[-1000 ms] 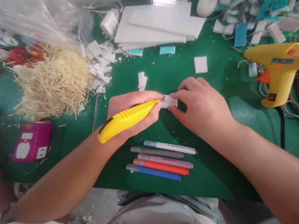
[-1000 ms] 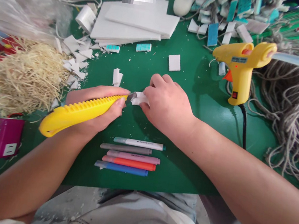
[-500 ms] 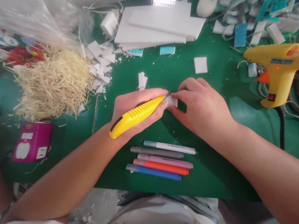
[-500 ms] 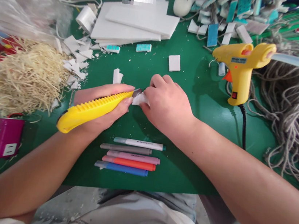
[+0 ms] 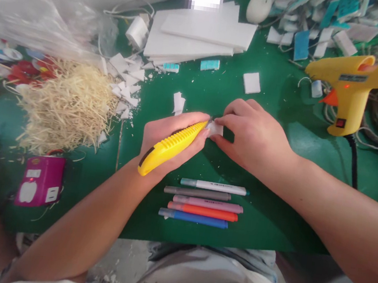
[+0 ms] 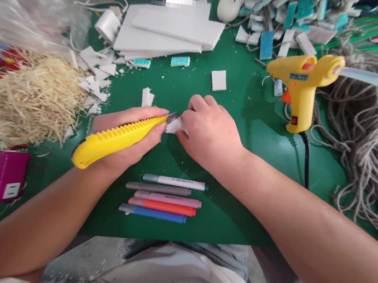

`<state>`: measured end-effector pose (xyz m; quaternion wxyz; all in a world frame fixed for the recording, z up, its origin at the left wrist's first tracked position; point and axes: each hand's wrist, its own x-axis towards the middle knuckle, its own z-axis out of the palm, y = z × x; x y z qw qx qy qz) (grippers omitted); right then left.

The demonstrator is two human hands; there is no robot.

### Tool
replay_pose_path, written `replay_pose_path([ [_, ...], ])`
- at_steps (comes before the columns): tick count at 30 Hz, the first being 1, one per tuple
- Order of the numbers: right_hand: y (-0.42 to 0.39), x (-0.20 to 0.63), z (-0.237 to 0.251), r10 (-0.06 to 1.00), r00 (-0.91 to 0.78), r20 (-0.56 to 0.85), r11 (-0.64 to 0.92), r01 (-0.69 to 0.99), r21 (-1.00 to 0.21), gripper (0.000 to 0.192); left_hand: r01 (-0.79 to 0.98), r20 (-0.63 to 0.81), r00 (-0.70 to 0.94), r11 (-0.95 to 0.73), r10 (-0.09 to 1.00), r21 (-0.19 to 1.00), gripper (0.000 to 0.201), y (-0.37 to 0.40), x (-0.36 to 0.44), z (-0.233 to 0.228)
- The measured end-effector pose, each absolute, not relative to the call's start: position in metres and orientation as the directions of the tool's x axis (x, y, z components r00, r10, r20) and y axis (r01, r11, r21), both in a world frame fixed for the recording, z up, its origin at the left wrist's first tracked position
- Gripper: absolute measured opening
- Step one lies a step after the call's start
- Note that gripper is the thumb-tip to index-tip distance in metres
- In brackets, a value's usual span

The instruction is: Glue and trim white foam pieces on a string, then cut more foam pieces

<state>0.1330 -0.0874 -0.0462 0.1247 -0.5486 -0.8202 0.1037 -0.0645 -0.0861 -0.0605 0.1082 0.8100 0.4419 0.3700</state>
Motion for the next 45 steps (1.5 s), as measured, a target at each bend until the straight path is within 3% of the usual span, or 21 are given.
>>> replay_pose_path([
  [8,-0.088,0.132,-0.046,0.926,-0.366,0.095,0.378,0.878,-0.294,0.017,0.617,0.455,0.405,-0.605,0.793,0.504,0.016,-0.086,-0.059,-0.052],
  [20,-0.089,0.129,-0.045,0.934,-0.349,0.072,0.355,0.896,-0.265,0.018,0.615,0.524,0.454,-0.679,0.721,0.401,0.012,-0.086,-0.064,-0.048],
  [25,-0.089,0.131,-0.046,0.927,-0.36,0.109,0.376,0.883,-0.282,0.018,0.612,0.507,0.468,-0.679,0.724,0.406,0.013,-0.086,-0.067,-0.048],
  [32,-0.088,0.129,-0.044,0.938,-0.344,0.044,0.342,0.897,-0.28,0.02,0.622,0.487,0.399,-0.619,0.777,0.479,0.014,-0.086,-0.071,-0.054],
  [39,-0.087,0.134,-0.05,0.916,-0.38,0.127,0.4,0.862,-0.311,0.02,0.63,0.439,0.361,-0.563,0.822,0.536,0.019,-0.086,-0.073,-0.054],
  [45,-0.088,0.133,-0.049,0.927,-0.36,0.106,0.375,0.878,-0.296,0.02,0.6,0.507,0.405,-0.64,0.76,0.479,0.016,-0.086,-0.075,-0.055],
])
